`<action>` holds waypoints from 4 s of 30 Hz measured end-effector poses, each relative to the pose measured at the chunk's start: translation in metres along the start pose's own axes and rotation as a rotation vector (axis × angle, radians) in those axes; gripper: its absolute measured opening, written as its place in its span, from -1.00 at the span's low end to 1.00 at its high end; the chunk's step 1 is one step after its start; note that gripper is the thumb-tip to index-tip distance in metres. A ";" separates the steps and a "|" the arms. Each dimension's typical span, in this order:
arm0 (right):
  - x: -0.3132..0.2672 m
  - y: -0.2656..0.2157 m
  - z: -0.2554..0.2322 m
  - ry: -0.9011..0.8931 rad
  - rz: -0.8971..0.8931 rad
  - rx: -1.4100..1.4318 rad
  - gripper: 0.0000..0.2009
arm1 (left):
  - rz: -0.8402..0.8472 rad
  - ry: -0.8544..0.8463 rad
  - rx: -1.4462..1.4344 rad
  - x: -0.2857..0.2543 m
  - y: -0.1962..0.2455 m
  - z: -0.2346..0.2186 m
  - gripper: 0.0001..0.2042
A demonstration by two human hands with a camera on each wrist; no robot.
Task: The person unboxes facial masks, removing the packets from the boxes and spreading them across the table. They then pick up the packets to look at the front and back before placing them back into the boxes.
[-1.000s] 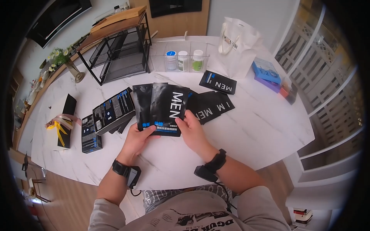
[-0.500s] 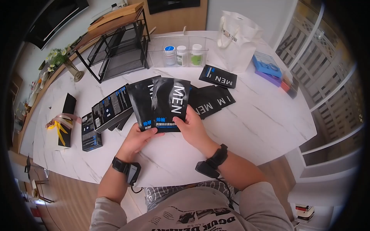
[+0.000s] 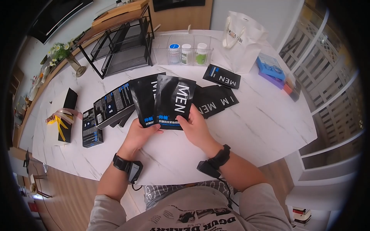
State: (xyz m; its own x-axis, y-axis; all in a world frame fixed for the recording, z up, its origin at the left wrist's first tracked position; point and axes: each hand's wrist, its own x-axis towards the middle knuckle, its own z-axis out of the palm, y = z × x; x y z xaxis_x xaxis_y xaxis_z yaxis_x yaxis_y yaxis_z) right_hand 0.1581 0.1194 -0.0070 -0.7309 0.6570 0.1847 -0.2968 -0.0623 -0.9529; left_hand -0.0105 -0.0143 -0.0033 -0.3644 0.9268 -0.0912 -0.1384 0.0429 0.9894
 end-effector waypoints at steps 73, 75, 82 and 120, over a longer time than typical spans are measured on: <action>0.013 -0.017 -0.053 -0.011 -0.162 -1.457 -0.80 | 0.106 0.166 -0.135 0.001 0.005 0.001 -0.79; 0.015 -0.011 -0.059 0.037 -0.205 -1.402 -0.82 | 0.106 0.159 -0.131 0.001 0.007 0.002 -0.79; 0.022 -0.046 -0.052 0.394 -0.369 -0.870 -0.78 | 0.058 0.128 -0.174 0.000 0.006 -0.005 -0.75; 0.015 -0.013 -0.011 0.137 -0.215 -0.172 -0.01 | -0.023 -0.063 -0.569 -0.005 0.015 0.002 -0.68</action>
State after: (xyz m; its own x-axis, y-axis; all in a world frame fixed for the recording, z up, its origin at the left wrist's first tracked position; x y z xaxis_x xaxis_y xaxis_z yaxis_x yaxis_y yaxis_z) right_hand 0.1574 0.1382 0.0052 -0.5697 0.7372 0.3633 -0.3183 0.2097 -0.9245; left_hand -0.0095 -0.0173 0.0121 -0.3024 0.9491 -0.0878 -0.6259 -0.1282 0.7693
